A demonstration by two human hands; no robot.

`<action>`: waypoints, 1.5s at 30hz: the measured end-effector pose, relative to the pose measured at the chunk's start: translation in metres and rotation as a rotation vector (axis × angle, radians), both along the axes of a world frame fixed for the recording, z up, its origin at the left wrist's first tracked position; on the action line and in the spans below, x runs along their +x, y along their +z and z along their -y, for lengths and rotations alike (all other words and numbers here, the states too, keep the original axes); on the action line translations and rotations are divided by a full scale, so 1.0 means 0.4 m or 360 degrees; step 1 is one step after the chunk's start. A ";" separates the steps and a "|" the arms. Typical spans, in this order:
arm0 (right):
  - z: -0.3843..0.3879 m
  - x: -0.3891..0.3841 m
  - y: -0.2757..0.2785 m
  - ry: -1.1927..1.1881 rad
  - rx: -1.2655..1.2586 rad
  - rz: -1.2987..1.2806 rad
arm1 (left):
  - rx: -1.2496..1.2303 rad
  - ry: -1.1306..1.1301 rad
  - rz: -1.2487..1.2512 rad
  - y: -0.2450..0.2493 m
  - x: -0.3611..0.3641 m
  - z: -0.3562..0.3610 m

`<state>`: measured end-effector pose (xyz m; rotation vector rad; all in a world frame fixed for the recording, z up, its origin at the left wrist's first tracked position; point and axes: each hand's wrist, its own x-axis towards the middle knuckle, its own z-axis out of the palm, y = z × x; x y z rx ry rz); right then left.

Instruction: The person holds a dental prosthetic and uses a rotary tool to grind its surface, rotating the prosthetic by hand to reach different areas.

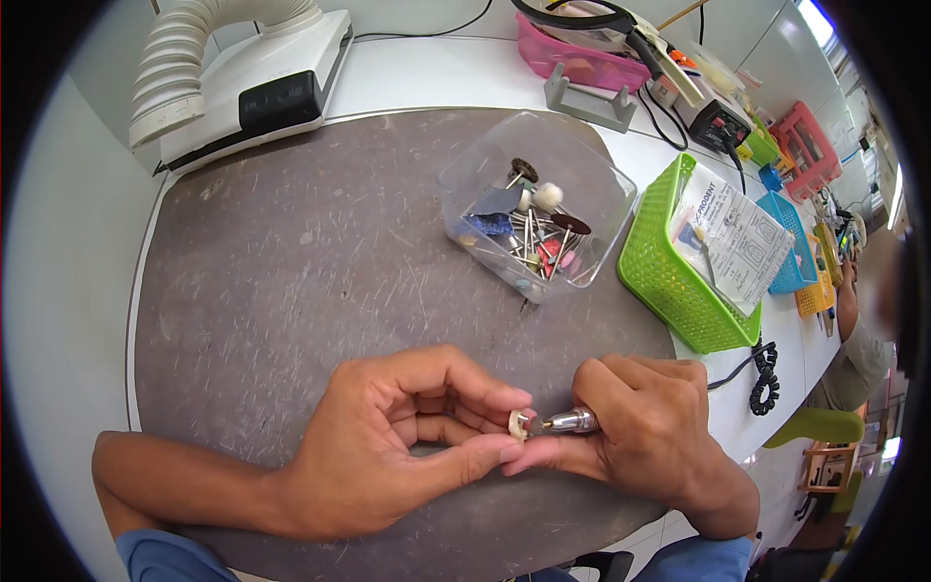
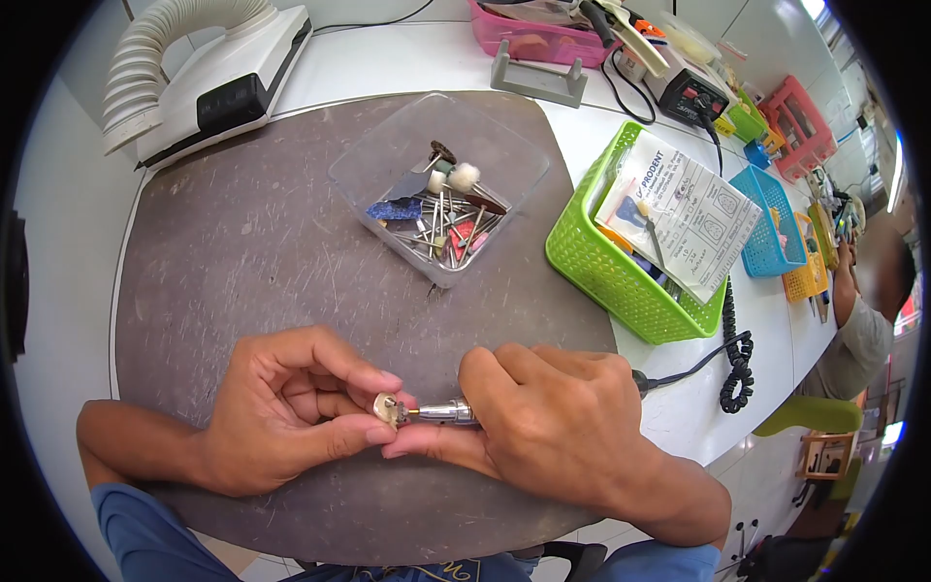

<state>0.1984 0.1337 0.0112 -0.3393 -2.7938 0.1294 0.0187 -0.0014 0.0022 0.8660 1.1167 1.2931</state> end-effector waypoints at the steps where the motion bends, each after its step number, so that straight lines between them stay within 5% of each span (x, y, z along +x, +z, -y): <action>1: 0.000 0.000 -0.001 0.0007 -0.0001 0.0007 | 0.0010 -0.0007 -0.0002 0.000 0.000 0.000; 45: -0.003 0.004 -0.001 0.0056 0.0025 0.0009 | 0.0021 0.0057 -0.0043 -0.001 0.011 0.002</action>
